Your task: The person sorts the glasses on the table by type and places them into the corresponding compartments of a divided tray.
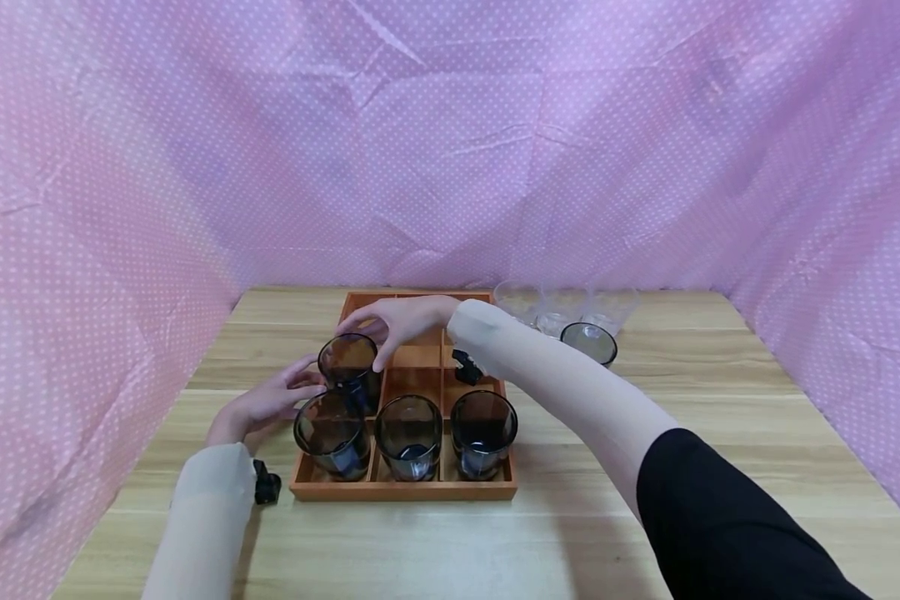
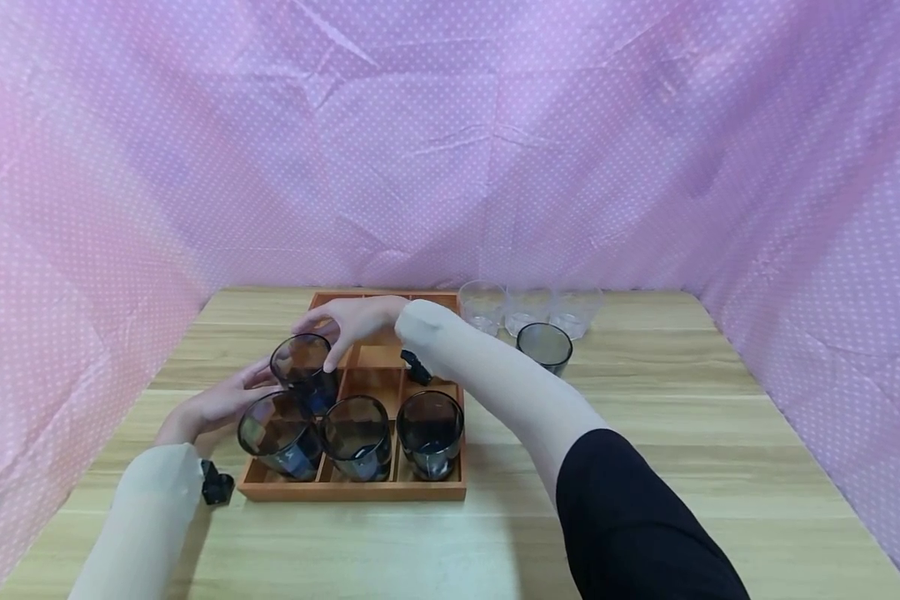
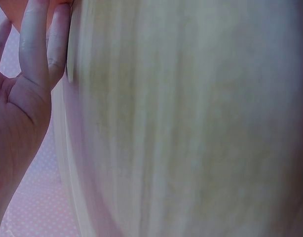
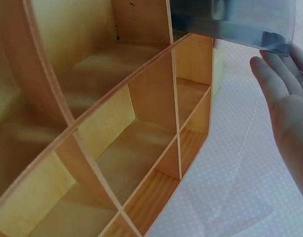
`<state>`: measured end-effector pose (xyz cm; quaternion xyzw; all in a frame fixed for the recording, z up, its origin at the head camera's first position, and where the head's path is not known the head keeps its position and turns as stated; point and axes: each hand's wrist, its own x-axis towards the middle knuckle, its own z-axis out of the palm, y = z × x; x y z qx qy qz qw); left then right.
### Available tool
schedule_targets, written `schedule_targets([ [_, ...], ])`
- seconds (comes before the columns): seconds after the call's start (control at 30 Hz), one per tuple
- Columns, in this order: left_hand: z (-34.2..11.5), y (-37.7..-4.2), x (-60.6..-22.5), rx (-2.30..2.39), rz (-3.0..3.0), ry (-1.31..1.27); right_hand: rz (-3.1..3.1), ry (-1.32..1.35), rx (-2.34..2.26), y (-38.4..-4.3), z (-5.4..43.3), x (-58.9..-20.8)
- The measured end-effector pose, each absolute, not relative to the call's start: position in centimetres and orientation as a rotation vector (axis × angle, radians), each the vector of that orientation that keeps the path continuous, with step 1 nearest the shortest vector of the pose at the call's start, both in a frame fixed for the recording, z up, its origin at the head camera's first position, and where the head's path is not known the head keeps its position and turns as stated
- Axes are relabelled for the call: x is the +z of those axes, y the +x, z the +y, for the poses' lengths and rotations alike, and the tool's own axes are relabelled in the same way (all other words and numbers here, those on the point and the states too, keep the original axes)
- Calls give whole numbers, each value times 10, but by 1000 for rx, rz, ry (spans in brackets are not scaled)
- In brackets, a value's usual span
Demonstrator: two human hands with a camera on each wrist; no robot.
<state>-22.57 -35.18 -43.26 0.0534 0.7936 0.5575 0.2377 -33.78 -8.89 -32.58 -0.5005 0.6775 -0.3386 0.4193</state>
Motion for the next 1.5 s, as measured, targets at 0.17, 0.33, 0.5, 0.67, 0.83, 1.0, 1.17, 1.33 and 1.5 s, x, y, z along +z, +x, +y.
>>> schedule_targets([
  [0.17, -352, -226, -434, 1553, 2160, 160, 1668, -1253, -918, -340, -77, -323],
  [0.33, -353, -226, -434, 1553, 2161, 175, 1644, -1269, -961, -338, -57, -316],
  [0.5, -354, -226, -433, 1550, 2171, 170, 1610, -1246, -1035, -336, -29, -306],
  [0.67, -356, -225, -432, 1528, 2198, 160, 1568, -1260, -1108, -331, 4, -301],
  [0.83, -353, -226, -433, 1508, 2211, 157, 1565, -1265, -1198, -323, 44, -302],
  [1.0, -353, -226, -433, 1492, 2224, 150, 1616, -1253, -1245, -317, 82, -305],
  [1.17, -354, -226, -434, 1493, 2223, 160, 1698, -1237, -1288, -314, 114, -310],
  [1.33, -354, -228, -435, 1490, 2226, 160, 1732, -1286, -1337, -314, 139, -313],
  [1.5, -353, -229, -436, 1490, 2225, 161, 1761, -1255, -1379, -311, 161, -317],
])
